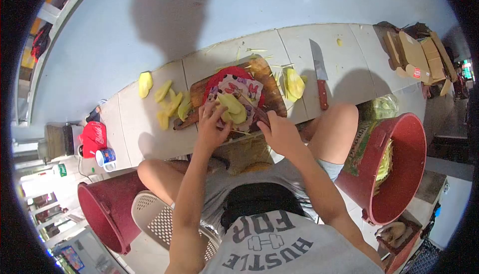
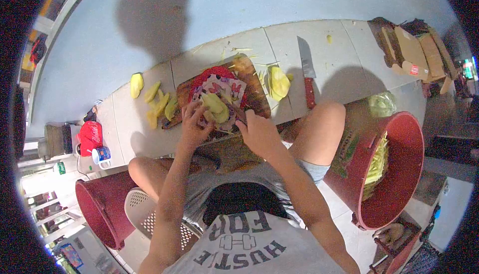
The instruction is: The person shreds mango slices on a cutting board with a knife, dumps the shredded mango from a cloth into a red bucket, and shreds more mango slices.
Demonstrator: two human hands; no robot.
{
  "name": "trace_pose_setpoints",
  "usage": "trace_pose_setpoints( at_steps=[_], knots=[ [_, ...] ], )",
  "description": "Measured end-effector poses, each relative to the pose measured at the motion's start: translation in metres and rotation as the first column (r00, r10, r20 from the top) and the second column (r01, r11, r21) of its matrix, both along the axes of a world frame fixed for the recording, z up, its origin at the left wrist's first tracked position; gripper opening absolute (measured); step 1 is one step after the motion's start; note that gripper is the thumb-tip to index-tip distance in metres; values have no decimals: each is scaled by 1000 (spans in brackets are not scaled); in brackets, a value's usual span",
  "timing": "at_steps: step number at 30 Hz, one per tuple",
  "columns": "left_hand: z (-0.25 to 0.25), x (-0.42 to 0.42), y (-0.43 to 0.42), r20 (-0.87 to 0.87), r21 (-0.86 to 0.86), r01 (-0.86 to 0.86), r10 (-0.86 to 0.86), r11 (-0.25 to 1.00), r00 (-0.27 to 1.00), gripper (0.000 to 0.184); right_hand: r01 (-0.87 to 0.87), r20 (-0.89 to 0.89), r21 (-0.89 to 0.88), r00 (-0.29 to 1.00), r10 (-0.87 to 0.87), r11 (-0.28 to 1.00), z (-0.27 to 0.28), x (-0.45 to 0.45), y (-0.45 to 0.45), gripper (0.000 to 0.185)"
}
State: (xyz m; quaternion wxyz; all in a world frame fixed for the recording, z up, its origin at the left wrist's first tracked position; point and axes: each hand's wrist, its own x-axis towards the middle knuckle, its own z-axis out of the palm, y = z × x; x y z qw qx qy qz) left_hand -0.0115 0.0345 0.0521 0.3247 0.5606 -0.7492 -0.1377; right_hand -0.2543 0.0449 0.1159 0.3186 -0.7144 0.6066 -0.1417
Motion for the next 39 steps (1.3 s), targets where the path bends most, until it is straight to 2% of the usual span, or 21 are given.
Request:
trace_pose_setpoints(
  at_steps=[2, 6, 8, 12, 14, 18, 20, 21, 23, 24, 26, 27, 29, 30, 32, 33, 35, 39],
  knots=[
    [-4, 4, 13, -73, 191, -29, 43, 981, 996, 47, -66, -65, -25, 996, 65, 997, -5, 7, -4, 35],
    [-7, 1, 14, -129, 192, -19, 44, 981, 991, 47, -112, -133, -32, 985, 107, 993, -18, 13, -1, 34],
    [4, -4, 8, 17, 72, 49, -51, 996, 999, 40, -119, -112, 4, 987, 118, 993, -16, 10, 1, 35],
    [17, -9, -5, 101, 95, 104, -113, 990, 988, 43, -134, -126, -19, 983, 131, 991, -17, 5, 0, 35],
    [22, -10, -10, 200, 163, 89, -121, 983, 972, 46, -164, -115, -1, 980, 163, 986, -16, 5, -3, 35],
    [27, -13, -15, 220, 195, 103, -146, 975, 965, 46, -160, -107, 28, 981, 162, 987, -13, 4, -7, 35],
    [30, -14, -17, 228, 241, 122, -179, 963, 957, 45, -149, -88, -92, 986, 141, 985, -15, 7, -8, 35],
    [27, -14, -17, 229, 246, 128, -186, 961, 955, 45, -142, -85, -87, 987, 135, 986, -11, 10, -7, 35],
    [21, -11, -20, 266, 284, 136, -214, 949, 940, 43, -200, -194, -101, 965, 178, 975, 6, 20, -9, 34],
    [20, -10, -21, 265, 287, 142, -221, 947, 938, 43, -193, -193, -97, 966, 172, 976, 12, 24, -9, 34],
    [17, -7, -24, 306, 414, 187, -329, 891, 893, 35, -252, -235, -102, 946, 223, 962, 18, 30, -10, 34],
    [12, -4, -25, 304, 416, 191, -333, 889, 893, 35, -249, -235, -99, 947, 220, 963, 14, 31, -10, 34],
    [0, -1, -28, 433, 396, 208, -381, 895, 817, 35, -247, -243, -133, 947, 210, 960, 0, 33, -11, 34],
    [3, -4, -26, 429, 401, 209, -384, 892, 818, 35, -246, -243, -127, 947, 211, 961, -12, 31, -12, 34],
    [14, -12, -24, 374, 297, 77, -190, 952, 908, 32, -213, -285, -29, 938, 196, 977, -33, 28, -15, 34],
    [12, -11, -31, 372, 282, 69, -175, 957, 912, 32, -223, -293, -42, 935, 202, 974, -23, 29, -24, 34],
    [3, -3, -25, 390, 348, 212, -347, 913, 853, 31, -247, -295, -42, 929, 224, 968, 6, 38, -16, 34],
    [9, -4, -23, 315, 295, 144, -238, 945, 919, 30, -244, -298, -21, 927, 227, 970, -10, 36, -16, 34]
  ],
)
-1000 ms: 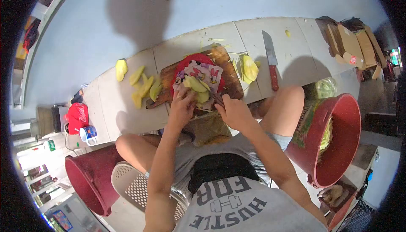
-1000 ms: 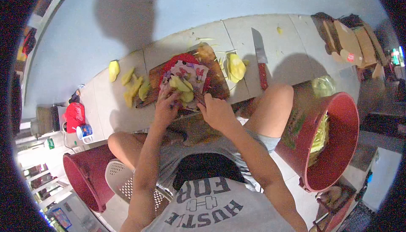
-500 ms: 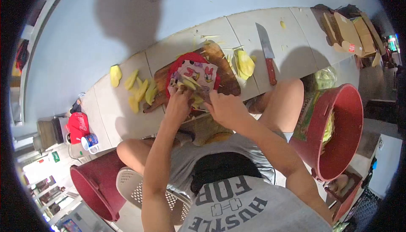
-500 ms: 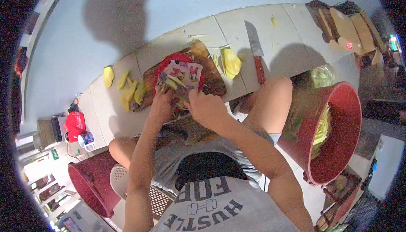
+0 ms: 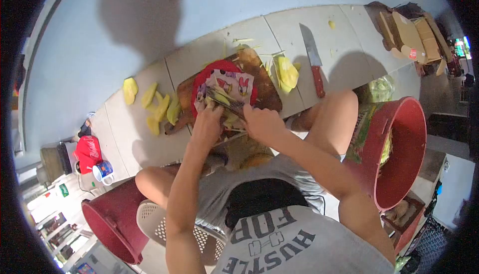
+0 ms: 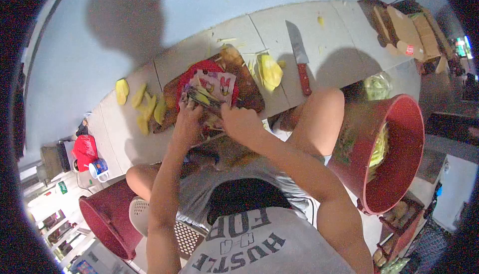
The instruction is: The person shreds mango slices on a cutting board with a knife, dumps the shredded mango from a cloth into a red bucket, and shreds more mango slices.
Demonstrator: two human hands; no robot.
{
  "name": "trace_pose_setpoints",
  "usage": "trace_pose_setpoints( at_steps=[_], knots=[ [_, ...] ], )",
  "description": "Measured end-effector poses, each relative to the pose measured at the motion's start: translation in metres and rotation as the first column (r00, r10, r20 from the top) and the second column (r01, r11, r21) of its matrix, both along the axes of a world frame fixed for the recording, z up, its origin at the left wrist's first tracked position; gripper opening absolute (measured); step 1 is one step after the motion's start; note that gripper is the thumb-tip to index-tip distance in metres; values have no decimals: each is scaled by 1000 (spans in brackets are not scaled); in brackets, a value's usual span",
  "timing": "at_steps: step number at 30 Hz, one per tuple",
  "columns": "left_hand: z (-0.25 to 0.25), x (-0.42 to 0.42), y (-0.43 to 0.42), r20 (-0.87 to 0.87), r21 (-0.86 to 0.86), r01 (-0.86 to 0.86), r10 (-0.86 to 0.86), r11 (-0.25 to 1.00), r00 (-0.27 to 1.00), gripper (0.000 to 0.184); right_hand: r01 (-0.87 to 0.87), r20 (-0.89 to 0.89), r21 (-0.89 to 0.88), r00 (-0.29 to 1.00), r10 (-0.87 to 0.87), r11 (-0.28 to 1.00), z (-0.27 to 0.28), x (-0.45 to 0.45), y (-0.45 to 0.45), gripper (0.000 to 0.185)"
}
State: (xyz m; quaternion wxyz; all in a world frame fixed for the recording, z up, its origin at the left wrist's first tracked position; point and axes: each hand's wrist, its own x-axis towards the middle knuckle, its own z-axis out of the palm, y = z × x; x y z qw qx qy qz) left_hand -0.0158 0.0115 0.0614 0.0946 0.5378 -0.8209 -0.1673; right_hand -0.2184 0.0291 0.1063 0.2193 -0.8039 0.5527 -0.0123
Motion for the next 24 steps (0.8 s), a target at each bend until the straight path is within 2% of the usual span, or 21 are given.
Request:
trace_pose_setpoints(
  at_steps=[2, 3, 5, 8, 12, 15, 17, 18, 20, 24],
  knots=[
    [16, -9, 0, 8, -133, 9, -8, 991, 1000, 26, 11, 21, 42, 1000, -11, 999, -4, -5, -6, 33],
    [7, -5, 2, 7, -125, 7, -6, 992, 1000, 26, 8, 21, 50, 1000, -10, 999, 4, -3, -4, 33],
    [-16, 5, 0, -40, 56, 58, -56, 997, 998, 30, -38, 23, 0, 999, 38, 999, 28, 3, -3, 32],
    [9, -4, 2, -53, 50, -19, 22, 999, 998, 37, -34, 59, 41, 998, 31, 999, -19, -11, -9, 33],
    [-5, 2, 7, 1, 83, -4, 4, 997, 1000, 38, -72, 12, -27, 997, 73, 997, -1, -6, -5, 34],
    [-14, 6, 8, -3, 31, 75, -75, 997, 997, 39, -106, 1, -8, 994, 106, 994, 0, -5, -5, 34],
    [-8, 1, 7, 7, -57, 27, -26, 998, 1000, 33, -85, 25, -5, 996, 85, 996, 3, -6, -12, 33],
    [-13, 3, 16, 8, -30, 45, -45, 999, 999, 33, -102, 54, 1, 993, 102, 995, 13, -2, -10, 35],
    [-27, 5, 9, -71, -45, 20, -23, 999, 997, 32, -91, 23, 12, 996, 91, 996, -12, -8, -17, 35],
    [-10, 3, 7, -97, -101, 5, -15, 995, 995, 32, -81, 14, 49, 997, 80, 996, -3, -3, -17, 34]
  ],
)
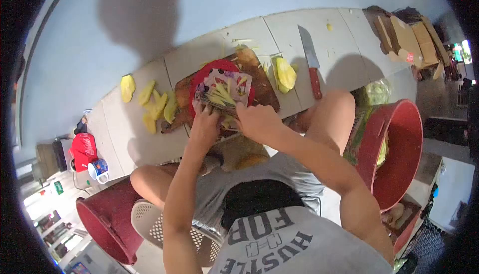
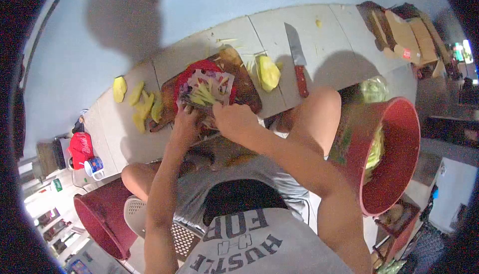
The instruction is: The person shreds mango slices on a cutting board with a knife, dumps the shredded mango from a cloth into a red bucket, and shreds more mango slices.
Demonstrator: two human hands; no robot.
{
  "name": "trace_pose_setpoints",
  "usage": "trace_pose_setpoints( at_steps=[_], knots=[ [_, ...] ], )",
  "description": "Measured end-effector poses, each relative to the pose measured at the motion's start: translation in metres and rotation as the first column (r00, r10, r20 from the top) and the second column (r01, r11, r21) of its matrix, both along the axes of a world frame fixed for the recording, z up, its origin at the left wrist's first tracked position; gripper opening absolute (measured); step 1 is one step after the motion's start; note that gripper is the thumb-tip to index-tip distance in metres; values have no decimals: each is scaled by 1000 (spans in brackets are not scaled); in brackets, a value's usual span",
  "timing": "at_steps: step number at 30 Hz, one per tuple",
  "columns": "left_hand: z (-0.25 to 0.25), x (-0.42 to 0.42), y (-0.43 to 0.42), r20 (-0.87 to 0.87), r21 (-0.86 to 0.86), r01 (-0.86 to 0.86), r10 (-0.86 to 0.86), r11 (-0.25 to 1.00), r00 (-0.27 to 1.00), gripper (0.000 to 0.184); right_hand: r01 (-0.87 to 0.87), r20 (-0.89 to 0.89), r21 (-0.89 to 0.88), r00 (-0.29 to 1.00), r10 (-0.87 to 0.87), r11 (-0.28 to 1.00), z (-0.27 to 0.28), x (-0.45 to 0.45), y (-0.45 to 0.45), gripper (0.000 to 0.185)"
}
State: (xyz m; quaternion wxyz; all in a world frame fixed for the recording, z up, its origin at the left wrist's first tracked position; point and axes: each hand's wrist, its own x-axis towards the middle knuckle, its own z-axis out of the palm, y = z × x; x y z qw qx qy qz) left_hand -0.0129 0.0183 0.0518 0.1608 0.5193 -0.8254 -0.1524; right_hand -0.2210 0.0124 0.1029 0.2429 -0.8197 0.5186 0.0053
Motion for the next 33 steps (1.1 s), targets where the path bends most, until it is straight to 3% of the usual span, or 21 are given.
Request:
trace_pose_setpoints(
  at_steps=[3, 5, 8, 12, 14, 16, 20, 25, 27, 29, 33],
  knots=[
    [-13, 1, 2, -31, 44, 73, -71, 996, 997, 32, -63, 3, 3, 998, 63, 998, 30, 3, 3, 35],
    [9, -5, 6, -36, 33, -12, 13, 999, 999, 33, -38, 21, 7, 999, 38, 999, -1, -6, 4, 35],
    [-5, 1, 5, -74, -45, 36, -40, 998, 996, 32, -54, 46, -12, 997, 54, 998, 20, 0, -5, 35],
    [-10, 4, 15, 41, 104, -13, 8, 994, 999, 31, -37, 35, -10, 999, 38, 999, -4, -4, -4, 35],
    [-22, 5, 5, 36, -84, 11, -8, 996, 999, 39, -45, 24, -33, 999, 46, 998, 4, -4, -5, 35],
    [-19, 7, 14, 1, -45, 36, -36, 998, 999, 33, -58, 59, -6, 997, 58, 998, 27, 2, 1, 35],
    [0, -1, 12, -72, 47, -44, 47, 998, 996, 31, -19, 34, 48, 999, 17, 999, 4, -3, 9, 35],
    [-6, 0, 9, -80, -105, 10, -19, 994, 997, 36, -67, 18, 41, 998, 67, 997, 39, 1, 5, 36],
    [-7, 6, 22, -73, -113, 27, -35, 993, 997, 36, -40, 30, 58, 999, 38, 998, 5, -6, 9, 35],
    [-9, 4, 12, 21, -88, 1, 1, 996, 1000, 37, -23, 32, 11, 999, 23, 1000, 6, -9, -6, 35],
    [-7, 2, 8, -53, -162, 12, -20, 987, 998, 36, -38, 45, -8, 998, 38, 999, 17, -3, 1, 35]
  ],
)
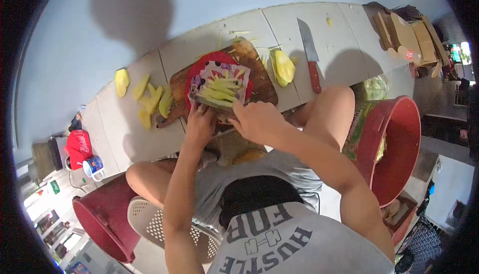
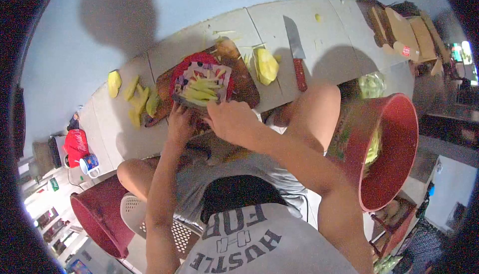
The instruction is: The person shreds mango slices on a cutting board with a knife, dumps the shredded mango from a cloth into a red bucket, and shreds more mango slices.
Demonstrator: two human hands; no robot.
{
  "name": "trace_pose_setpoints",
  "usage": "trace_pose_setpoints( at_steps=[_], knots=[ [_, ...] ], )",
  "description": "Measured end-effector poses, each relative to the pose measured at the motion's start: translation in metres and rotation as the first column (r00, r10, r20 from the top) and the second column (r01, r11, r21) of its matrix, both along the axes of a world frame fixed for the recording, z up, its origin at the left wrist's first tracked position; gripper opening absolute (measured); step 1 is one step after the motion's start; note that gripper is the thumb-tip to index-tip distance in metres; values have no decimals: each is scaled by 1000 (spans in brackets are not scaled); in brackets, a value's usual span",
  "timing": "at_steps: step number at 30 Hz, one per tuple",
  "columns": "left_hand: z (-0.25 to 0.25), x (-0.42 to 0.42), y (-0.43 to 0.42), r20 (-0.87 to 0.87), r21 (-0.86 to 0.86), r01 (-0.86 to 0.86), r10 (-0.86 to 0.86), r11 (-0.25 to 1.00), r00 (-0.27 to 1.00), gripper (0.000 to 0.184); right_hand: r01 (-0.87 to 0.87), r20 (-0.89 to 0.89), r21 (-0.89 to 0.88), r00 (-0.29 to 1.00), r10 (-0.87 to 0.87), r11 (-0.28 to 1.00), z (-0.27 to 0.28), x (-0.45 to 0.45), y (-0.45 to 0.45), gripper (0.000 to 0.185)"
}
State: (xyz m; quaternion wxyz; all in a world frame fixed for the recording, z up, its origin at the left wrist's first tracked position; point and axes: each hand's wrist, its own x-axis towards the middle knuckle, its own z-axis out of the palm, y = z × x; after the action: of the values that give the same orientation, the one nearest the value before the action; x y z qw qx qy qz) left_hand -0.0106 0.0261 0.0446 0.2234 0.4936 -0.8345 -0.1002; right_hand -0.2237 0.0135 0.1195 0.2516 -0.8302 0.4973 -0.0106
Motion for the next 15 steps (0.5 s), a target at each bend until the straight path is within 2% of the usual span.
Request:
trace_pose_setpoints(
  at_steps=[2, 4, 5, 8, 11, 15],
  knots=[
    [12, -1, 6, -32, 177, -49, 55, 983, 998, 37, 28, 0, 50, 1000, -28, 998, -10, 1, 14, 35],
    [3, -1, -4, -58, 70, -40, 44, 997, 997, 38, 50, -17, 65, 999, -49, 997, -3, -1, 0, 35],
    [-2, 2, 4, -67, 18, -10, 11, 1000, 998, 38, 16, 24, -18, 1000, -15, 1000, -1, -1, 5, 37],
    [-13, 8, 6, -44, -19, 12, -13, 1000, 999, 41, 10, -29, 54, 1000, -8, 999, 22, 0, 9, 38],
    [-11, 7, 4, -16, 29, 1, 0, 1000, 1000, 40, 51, -28, 43, 998, -50, 998, -22, -6, 13, 38],
    [2, 2, -1, -111, 32, -15, 19, 999, 994, 38, -1, -36, -18, 999, 0, 1000, 4, 1, 10, 38]
  ],
)
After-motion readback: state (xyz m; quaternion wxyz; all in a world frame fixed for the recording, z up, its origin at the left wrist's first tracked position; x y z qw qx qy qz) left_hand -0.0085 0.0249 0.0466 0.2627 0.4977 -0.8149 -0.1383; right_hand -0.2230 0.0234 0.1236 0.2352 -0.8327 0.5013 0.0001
